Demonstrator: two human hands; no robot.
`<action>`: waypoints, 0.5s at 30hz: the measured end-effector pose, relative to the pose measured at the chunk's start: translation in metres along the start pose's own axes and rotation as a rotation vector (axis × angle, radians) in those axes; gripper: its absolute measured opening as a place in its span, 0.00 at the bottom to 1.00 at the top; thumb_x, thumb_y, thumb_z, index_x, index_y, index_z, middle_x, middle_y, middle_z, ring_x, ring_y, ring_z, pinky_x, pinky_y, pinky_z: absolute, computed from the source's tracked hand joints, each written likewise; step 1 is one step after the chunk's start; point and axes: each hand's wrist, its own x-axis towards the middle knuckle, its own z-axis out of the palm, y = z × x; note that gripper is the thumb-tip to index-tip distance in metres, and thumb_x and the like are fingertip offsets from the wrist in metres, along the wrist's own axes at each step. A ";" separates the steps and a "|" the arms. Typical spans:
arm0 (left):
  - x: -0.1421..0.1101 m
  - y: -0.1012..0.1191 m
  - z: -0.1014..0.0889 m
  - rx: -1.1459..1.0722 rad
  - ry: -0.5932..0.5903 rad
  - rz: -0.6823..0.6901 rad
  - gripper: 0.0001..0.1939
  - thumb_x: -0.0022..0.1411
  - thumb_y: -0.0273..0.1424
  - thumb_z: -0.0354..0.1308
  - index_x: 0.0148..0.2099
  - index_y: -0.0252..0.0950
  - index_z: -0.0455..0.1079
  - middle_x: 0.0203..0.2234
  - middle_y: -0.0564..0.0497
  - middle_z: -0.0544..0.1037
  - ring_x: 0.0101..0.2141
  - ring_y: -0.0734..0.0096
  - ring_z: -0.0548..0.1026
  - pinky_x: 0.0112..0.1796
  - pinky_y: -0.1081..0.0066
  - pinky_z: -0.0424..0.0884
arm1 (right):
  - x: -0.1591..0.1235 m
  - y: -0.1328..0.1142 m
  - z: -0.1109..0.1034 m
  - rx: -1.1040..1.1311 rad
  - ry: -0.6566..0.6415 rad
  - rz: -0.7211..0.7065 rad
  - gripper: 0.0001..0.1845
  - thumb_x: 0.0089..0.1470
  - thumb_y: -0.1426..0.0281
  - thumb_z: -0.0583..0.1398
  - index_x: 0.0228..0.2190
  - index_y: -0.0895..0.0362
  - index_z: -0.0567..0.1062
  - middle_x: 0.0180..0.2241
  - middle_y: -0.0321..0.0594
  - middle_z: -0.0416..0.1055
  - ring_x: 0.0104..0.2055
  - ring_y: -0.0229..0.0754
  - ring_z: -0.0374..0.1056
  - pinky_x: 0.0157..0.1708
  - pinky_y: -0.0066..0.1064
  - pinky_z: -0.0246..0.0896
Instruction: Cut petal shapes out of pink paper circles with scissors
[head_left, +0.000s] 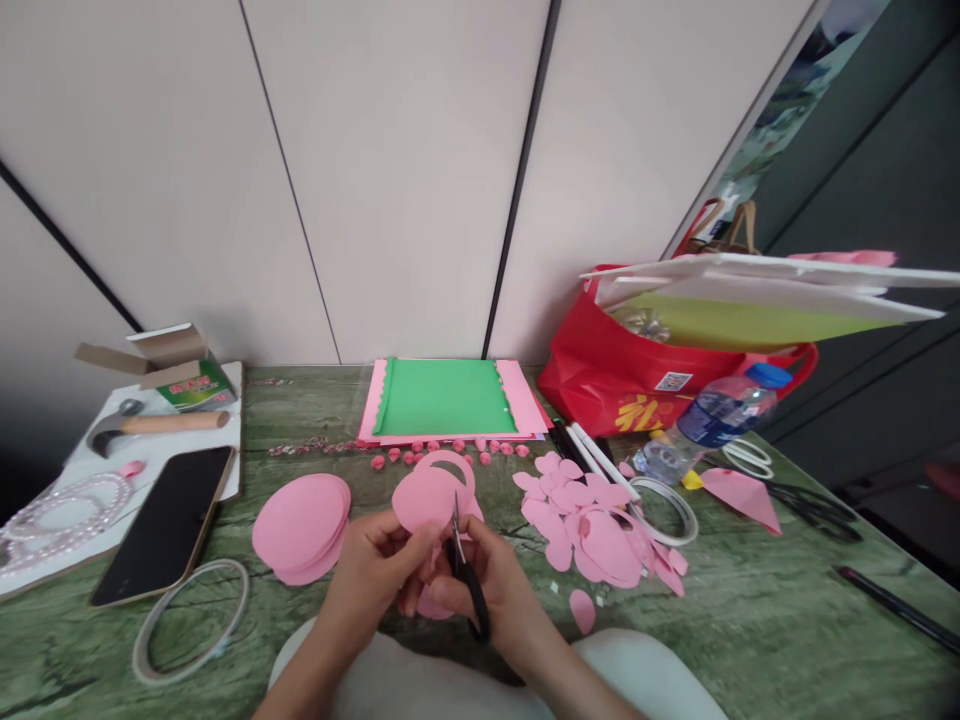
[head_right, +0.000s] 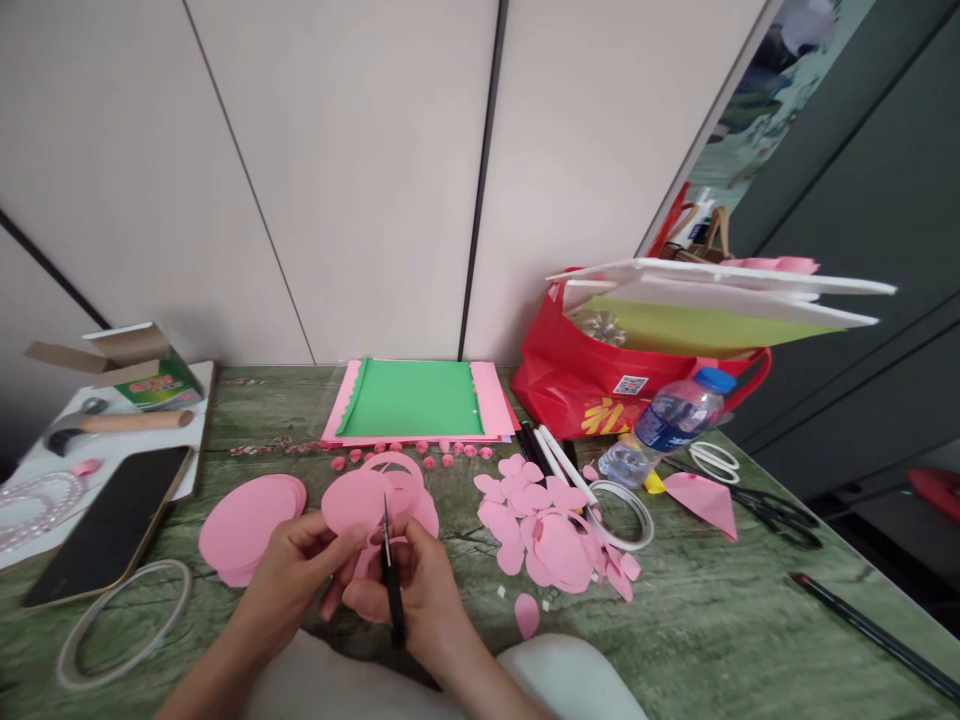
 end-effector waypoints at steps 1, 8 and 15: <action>0.000 0.000 0.000 -0.009 0.002 0.001 0.14 0.49 0.37 0.59 0.20 0.32 0.65 0.07 0.58 0.65 0.07 0.82 0.60 0.10 0.81 0.52 | 0.000 0.000 0.000 -0.003 0.002 0.003 0.29 0.28 0.58 0.70 0.29 0.55 0.61 0.17 0.27 0.60 0.17 0.30 0.51 0.18 0.23 0.48; 0.000 0.003 0.000 -0.018 -0.010 0.014 0.14 0.49 0.34 0.60 0.18 0.33 0.63 0.07 0.59 0.64 0.07 0.82 0.60 0.10 0.81 0.53 | -0.001 0.002 0.000 -0.037 0.020 0.006 0.28 0.29 0.54 0.68 0.29 0.55 0.64 0.18 0.30 0.63 0.16 0.32 0.56 0.17 0.23 0.51; 0.000 0.001 -0.003 0.003 0.004 0.029 0.14 0.50 0.35 0.59 0.19 0.33 0.63 0.07 0.59 0.64 0.08 0.82 0.60 0.11 0.81 0.53 | -0.001 0.000 0.001 -0.024 0.028 -0.009 0.23 0.32 0.60 0.69 0.26 0.57 0.65 0.15 0.28 0.62 0.15 0.30 0.55 0.15 0.21 0.52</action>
